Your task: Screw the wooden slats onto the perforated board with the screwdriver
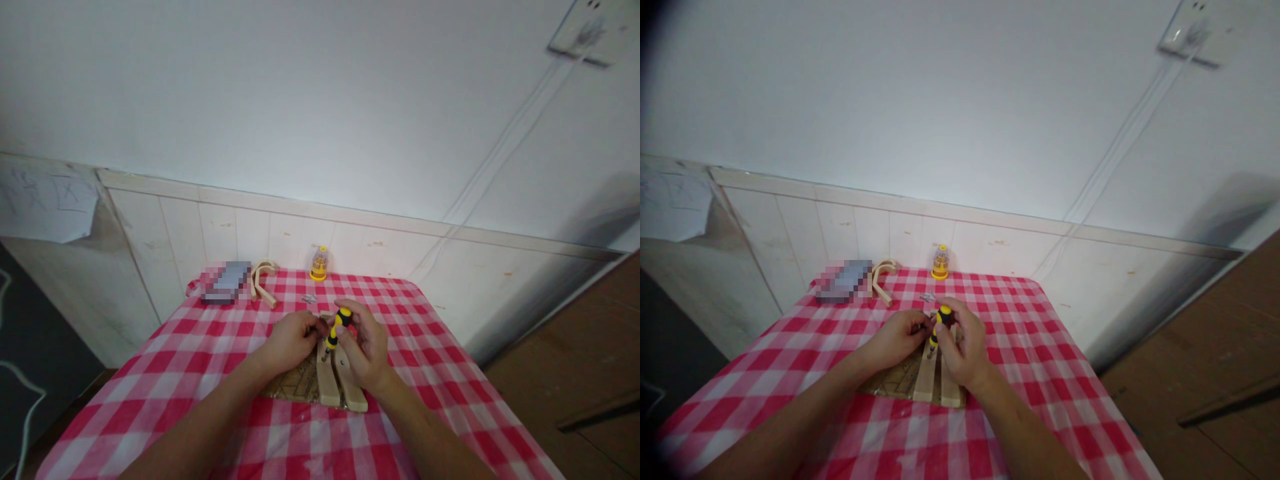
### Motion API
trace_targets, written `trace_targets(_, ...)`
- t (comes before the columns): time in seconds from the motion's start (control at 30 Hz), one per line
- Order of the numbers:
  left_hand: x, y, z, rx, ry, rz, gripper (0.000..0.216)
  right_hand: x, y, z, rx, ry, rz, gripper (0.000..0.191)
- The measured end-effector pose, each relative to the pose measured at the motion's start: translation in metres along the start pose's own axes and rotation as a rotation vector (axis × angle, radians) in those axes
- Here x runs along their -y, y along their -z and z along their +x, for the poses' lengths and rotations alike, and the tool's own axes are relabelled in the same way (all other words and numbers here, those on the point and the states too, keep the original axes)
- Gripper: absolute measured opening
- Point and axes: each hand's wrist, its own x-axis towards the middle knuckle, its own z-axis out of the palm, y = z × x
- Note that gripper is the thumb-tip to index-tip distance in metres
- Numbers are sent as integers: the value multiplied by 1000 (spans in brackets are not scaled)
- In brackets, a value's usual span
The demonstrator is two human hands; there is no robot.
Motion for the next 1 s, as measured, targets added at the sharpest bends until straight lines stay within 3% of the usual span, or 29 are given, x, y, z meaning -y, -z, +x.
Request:
trace_targets(0.33, -1, 0, 1, -3, 17, -22, 21, -3, -7, 4, -142, -55, -41, 25)
trace_targets(1.0, -2, 0, 0, 4, 25, -8, 22, -10, -10, 4, -237, -55, -150, 25)
